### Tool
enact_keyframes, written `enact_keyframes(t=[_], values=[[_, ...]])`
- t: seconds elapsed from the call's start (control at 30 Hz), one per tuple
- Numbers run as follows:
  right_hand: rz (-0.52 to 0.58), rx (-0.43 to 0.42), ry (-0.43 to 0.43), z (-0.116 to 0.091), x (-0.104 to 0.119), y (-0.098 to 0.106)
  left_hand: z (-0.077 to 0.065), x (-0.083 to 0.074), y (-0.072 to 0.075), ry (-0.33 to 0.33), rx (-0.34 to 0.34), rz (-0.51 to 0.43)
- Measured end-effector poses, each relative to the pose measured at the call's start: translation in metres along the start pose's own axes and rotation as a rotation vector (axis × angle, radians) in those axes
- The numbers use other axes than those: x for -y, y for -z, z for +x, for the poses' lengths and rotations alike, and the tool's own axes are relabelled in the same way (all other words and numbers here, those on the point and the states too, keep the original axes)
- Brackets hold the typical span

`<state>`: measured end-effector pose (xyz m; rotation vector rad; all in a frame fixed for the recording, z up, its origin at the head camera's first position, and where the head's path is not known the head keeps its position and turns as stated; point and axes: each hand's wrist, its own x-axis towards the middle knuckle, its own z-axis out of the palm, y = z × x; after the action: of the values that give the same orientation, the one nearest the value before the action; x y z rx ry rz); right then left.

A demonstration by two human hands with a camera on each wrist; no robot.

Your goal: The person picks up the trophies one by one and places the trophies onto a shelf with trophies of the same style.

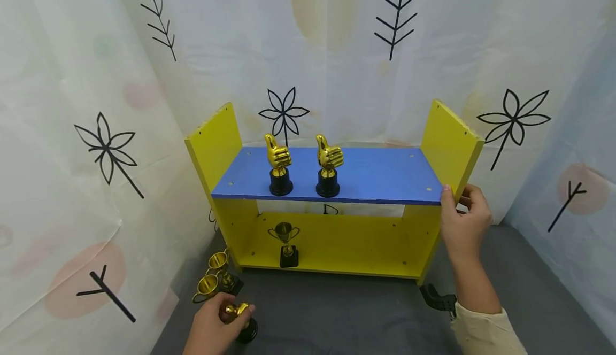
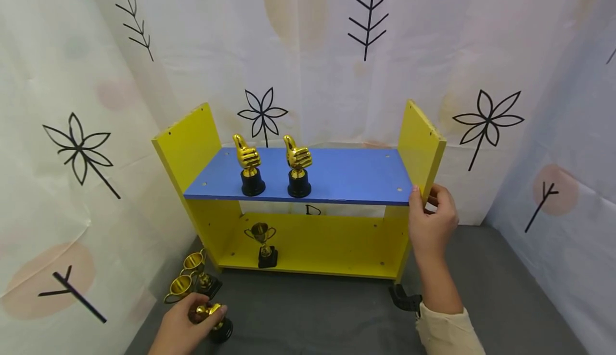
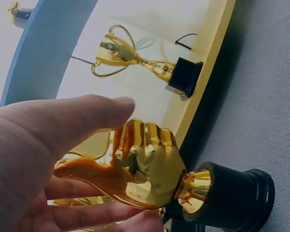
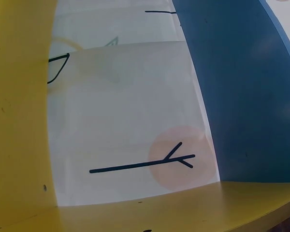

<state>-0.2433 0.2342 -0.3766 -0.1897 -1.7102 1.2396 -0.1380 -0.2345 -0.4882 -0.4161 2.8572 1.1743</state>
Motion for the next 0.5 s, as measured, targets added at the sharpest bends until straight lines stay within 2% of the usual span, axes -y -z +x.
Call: enact_keyframes(t=[0.17,0.5], values=[[-0.004,0.003,0.005,0.0001,-0.0005,0.0002,-0.0020,0.0001,-0.0039,0.042,-0.016,-0.006],[0.004,0.005,-0.003,0.0009,-0.0006,0.0004,0.0011,-0.0005,-0.0103,0.051,-0.048,-0.081]])
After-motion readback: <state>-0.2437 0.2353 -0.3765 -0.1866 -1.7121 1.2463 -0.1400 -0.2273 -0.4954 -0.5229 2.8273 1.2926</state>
